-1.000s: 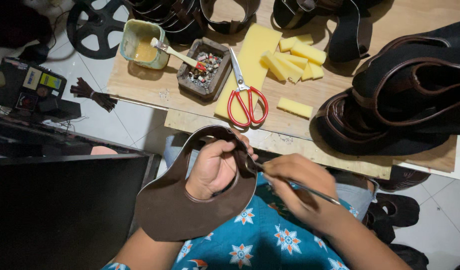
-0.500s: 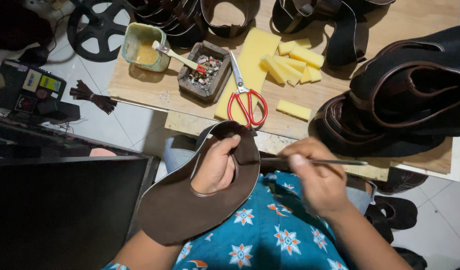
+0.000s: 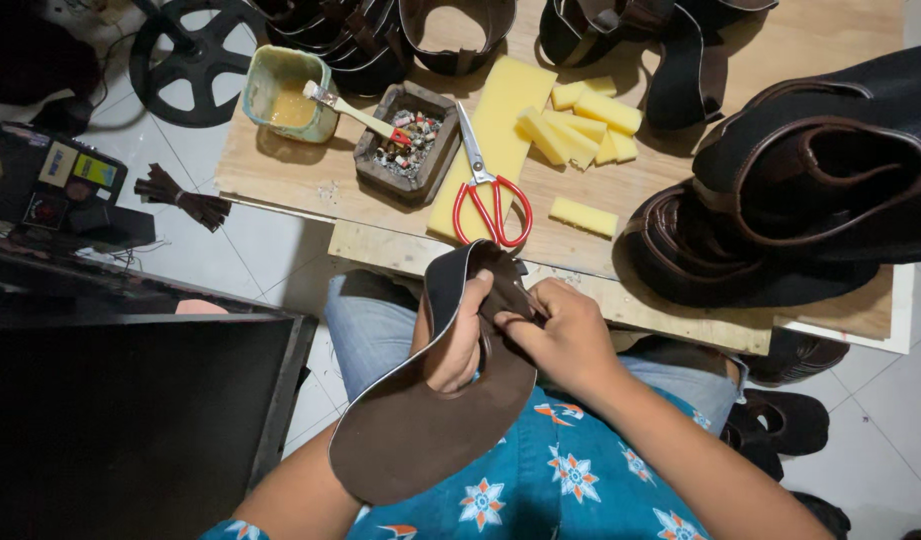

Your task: The person is assembling shoe components by hand. They insert a yellow foam piece into a brown shoe upper, use a metal tool to press and shape the foam, and trim excess material with scissors. The process is repeated for multiple shoe uppers.

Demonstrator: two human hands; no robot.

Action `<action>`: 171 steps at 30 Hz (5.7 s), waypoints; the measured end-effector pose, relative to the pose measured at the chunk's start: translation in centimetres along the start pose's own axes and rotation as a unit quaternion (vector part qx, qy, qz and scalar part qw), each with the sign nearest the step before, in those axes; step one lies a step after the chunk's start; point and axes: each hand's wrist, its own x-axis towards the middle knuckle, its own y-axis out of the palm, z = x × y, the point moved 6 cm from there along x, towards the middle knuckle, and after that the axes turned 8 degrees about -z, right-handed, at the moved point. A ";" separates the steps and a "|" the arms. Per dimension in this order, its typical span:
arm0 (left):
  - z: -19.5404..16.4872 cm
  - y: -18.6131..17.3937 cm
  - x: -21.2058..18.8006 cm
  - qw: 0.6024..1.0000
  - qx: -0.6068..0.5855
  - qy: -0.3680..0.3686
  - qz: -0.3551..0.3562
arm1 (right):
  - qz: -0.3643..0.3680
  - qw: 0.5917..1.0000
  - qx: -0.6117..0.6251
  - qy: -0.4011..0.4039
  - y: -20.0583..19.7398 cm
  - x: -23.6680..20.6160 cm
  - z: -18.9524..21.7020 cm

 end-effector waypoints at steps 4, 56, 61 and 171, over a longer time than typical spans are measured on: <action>-1.3 0.8 -1.4 0.998 -0.036 0.048 0.008 | -0.030 0.997 0.054 0.055 0.5 -0.5 -1.1; 0.5 -1.0 3.5 0.966 0.172 0.194 -0.011 | -0.039 0.995 0.042 0.077 -0.4 0.2 -3.0; -0.1 -0.1 3.1 0.969 0.128 0.209 0.044 | -0.009 0.991 0.086 -0.107 -0.5 -0.1 -0.4; -10.4 -5.5 -1.6 0.965 0.115 0.198 0.130 | 0.410 0.874 0.097 0.243 -2.0 -1.7 -0.8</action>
